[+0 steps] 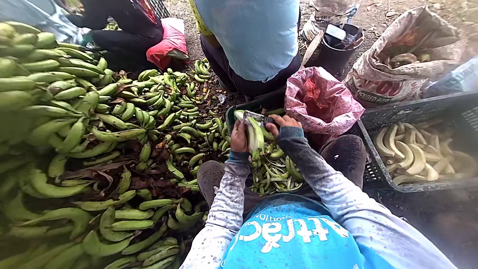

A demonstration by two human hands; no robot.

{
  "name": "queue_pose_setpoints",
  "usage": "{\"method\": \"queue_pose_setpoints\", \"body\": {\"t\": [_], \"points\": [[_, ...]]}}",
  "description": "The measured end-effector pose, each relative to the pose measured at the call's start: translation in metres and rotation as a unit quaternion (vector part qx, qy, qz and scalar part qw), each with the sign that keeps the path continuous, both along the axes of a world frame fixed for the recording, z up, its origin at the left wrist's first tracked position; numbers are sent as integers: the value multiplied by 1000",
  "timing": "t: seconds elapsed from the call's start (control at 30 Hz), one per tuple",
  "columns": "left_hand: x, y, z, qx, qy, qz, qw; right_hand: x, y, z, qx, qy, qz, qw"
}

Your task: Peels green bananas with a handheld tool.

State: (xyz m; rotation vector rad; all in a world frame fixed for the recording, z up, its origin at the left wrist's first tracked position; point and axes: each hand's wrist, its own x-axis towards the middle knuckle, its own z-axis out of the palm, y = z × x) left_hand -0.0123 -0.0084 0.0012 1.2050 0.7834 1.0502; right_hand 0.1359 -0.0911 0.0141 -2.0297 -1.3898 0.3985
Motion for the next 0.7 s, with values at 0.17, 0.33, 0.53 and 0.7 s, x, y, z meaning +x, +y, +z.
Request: {"method": "queue_pose_setpoints", "body": {"t": [0.17,0.33,0.53,0.7], "points": [[-42,14,6,54,152,-269,949,12,16,59,-191,138,63,970],[-28,4,4,23,216,-299,929,26,14,-2,-132,153,5,979],[11,13,-16,-314,-82,2,946,-22,-40,-51,156,-71,44,984],[7,-8,-7,-222,-128,-10,967,-18,-31,-38,97,-51,15,994]]}}
